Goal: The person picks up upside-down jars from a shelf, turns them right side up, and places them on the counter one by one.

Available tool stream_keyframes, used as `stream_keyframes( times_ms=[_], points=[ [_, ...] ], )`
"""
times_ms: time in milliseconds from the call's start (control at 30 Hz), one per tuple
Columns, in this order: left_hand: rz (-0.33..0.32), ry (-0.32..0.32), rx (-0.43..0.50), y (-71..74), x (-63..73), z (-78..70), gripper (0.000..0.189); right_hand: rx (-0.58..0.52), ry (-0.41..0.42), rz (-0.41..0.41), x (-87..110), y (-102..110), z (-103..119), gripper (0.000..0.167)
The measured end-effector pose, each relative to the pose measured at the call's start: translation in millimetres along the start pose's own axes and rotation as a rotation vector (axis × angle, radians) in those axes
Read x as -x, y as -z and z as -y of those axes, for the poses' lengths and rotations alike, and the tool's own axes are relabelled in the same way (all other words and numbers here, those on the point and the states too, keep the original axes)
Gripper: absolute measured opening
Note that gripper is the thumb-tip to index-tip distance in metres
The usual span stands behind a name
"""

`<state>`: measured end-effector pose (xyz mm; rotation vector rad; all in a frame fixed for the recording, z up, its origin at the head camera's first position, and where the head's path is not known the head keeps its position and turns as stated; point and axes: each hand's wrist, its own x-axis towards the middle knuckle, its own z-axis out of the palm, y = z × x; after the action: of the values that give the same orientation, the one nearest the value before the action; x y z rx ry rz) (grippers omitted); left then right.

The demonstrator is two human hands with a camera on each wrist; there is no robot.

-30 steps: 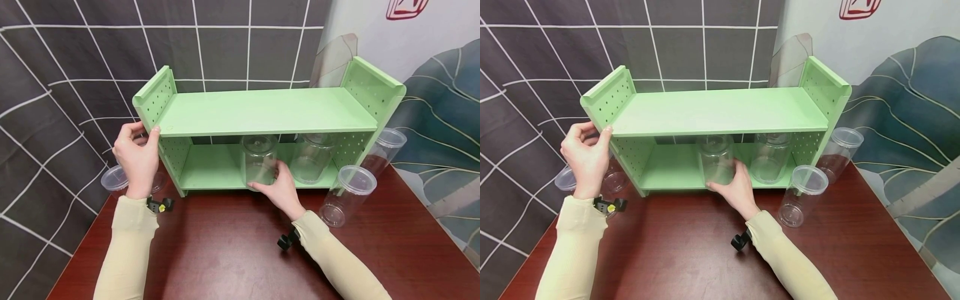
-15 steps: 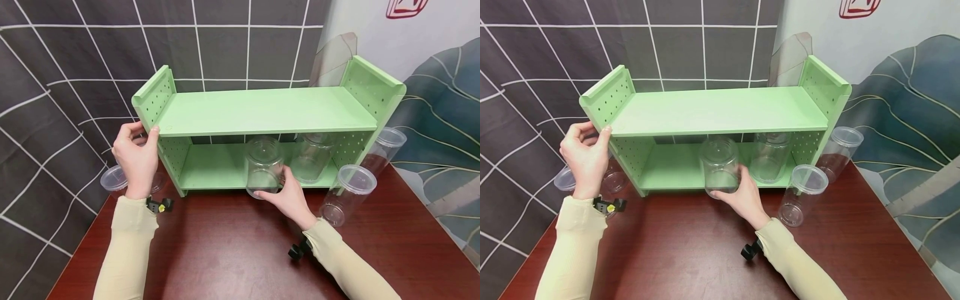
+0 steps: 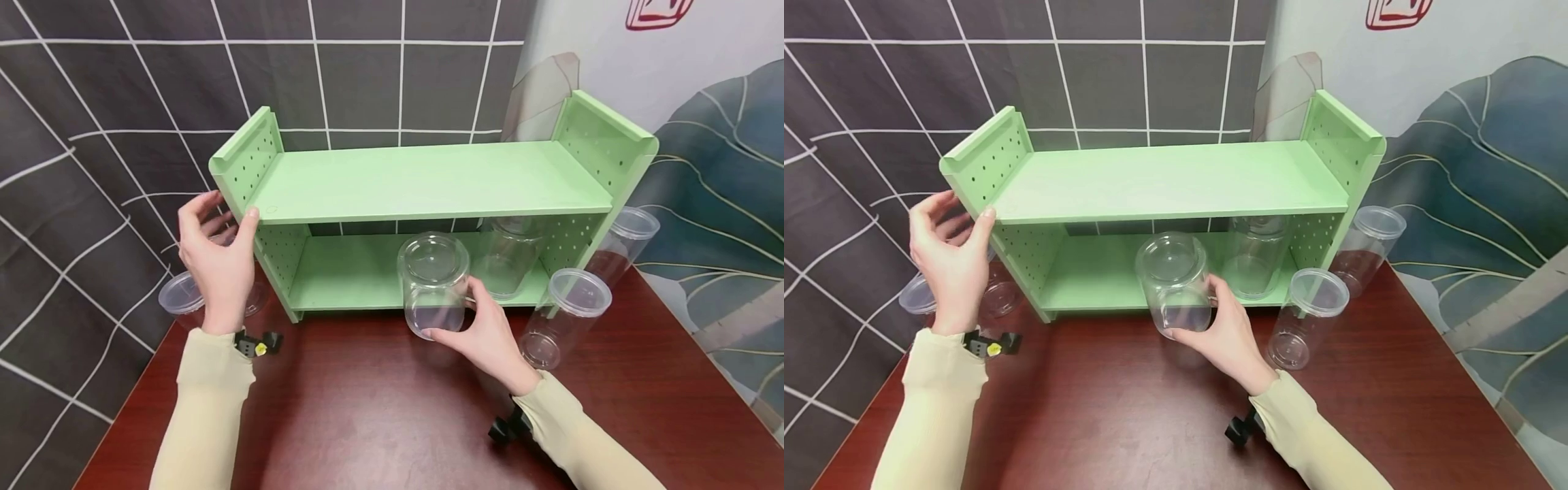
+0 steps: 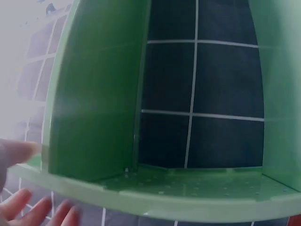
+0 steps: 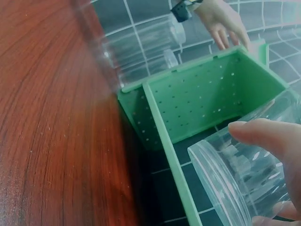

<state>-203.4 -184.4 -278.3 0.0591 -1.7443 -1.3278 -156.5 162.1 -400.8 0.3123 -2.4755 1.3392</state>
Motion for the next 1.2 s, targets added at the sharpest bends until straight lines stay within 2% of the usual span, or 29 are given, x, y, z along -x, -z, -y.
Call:
stream_keyframes(
  times_ms=[133, 200, 267, 400, 600, 767, 933, 1133, 1200],
  points=[
    [-0.059, -0.12, 0.093, 2.6, 19.2, -27.5, 0.053, 0.006, 0.018, 0.007, 4.5, 6, 4, 0.091],
    [-0.064, -0.192, 0.12, 3.9, 29.2, -39.8, 0.052, 0.009, 0.039, 0.005, 5.7, 10, 6, 0.094],
    [-0.047, -0.261, 0.142, 4.3, 38.7, -48.2, 0.05, 0.02, 0.061, 0.003, 6.3, 13, 9, 0.097],
    [0.039, -0.398, 0.169, 2.4, 58.0, -56.5, 0.049, 0.019, 0.089, 0.018, 7.4, 18, 13, 0.1],
    [0.217, -0.533, 0.158, -1.8, 80.2, -58.8, 0.051, 0.025, 0.149, 0.039, 7.9, 21, 18, 0.102],
    [0.363, -0.593, 0.142, -5.4, 91.8, -45.4, 0.051, 0.05, 0.205, 0.054, 8.1, 23, 21, 0.098],
    [0.562, -0.637, 0.113, -9.6, 103.3, -31.0, 0.06, 0.071, 0.231, 0.067, 7.5, 24, 22, 0.092],
    [0.835, -0.674, -0.034, -18.8, 123.0, -18.0, 0.086, 0.106, 0.268, 0.084, 7.7, 22, 25, 0.086],
    [0.902, -0.689, -0.096, -23.0, 130.7, -13.4, 0.094, 0.109, 0.279, 0.085, 7.6, 22, 28, 0.085]
  ],
)
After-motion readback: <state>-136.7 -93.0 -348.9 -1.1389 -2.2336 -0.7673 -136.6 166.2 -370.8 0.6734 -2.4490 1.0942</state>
